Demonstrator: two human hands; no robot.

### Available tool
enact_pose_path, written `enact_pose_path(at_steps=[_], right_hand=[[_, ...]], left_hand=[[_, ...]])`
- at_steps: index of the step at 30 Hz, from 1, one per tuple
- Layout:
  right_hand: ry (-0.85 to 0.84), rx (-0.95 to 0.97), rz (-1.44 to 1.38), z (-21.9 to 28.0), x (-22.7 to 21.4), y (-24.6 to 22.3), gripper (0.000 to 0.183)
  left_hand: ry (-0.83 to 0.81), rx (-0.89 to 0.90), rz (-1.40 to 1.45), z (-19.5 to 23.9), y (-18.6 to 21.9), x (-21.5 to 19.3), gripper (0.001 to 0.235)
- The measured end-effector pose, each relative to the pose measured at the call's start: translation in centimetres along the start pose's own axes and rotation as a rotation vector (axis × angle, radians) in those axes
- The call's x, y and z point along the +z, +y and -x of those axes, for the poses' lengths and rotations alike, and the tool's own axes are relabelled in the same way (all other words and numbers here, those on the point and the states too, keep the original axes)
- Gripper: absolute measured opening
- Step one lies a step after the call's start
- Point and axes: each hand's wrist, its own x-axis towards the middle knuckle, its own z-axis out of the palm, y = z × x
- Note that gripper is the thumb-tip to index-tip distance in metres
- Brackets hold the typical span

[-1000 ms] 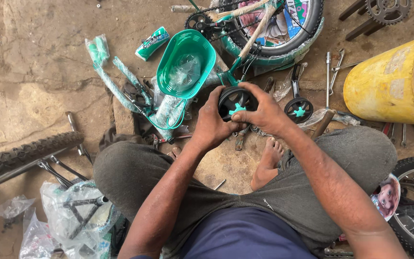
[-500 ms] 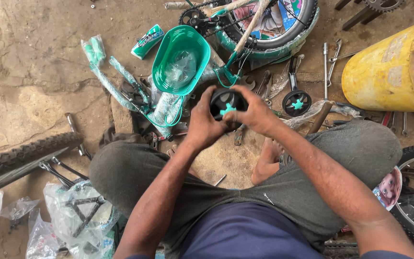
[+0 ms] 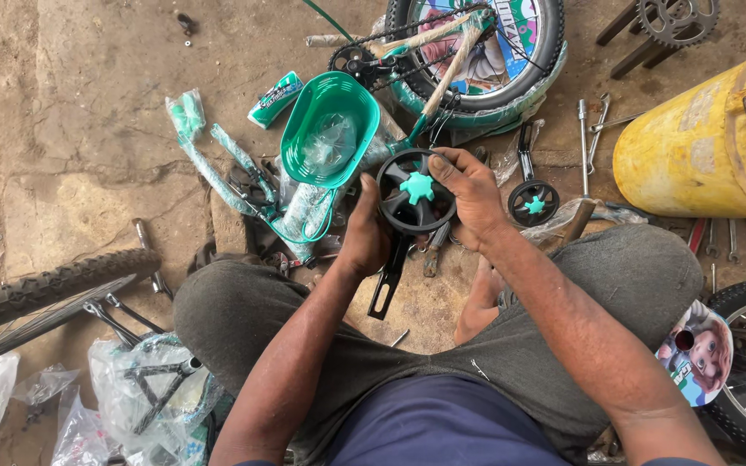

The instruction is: The person assembles a bicycle wheel hub by inserting a bolt and tightening it with a screwdriver. They then attach a green plastic gear to the hub. Finally, they attach a metal bracket to a green plastic basket using bolts and nuts.

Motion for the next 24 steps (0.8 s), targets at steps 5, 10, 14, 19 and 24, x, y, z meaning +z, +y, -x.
enact_pose_path(at_steps=[5,10,14,19,24], right_hand=[[-0.032,-0.138,0.339,-1.3,-1.7,0.9,0.04],[-0.047,-0.615,1.111,-3.4,-3.5,-1.2,0.033],[0.051,-0.978,1.238,-1.9,-4.9,-10.7,0.009],[0.64,-1.164,1.25,0.6,-4.8,-16.8,0.028],[0.494,-0.937,1.48,-5.4,2.9,2.5,0.054]], left_hand=[[0.067,-0.022,-0.096,-0.1,1.1,0.0,0.077],[0.063,-0.02,-0.217,-0.3,1.4,0.3,0.066],[0.137,0.104,-0.388,-1.1,1.1,0.3,0.063],[0.139,0.173,-0.442,-2.1,-1.0,-1.5,0.065],[0.208,0.302,-0.499,-1.6,-4.5,-2.1,0.071]])
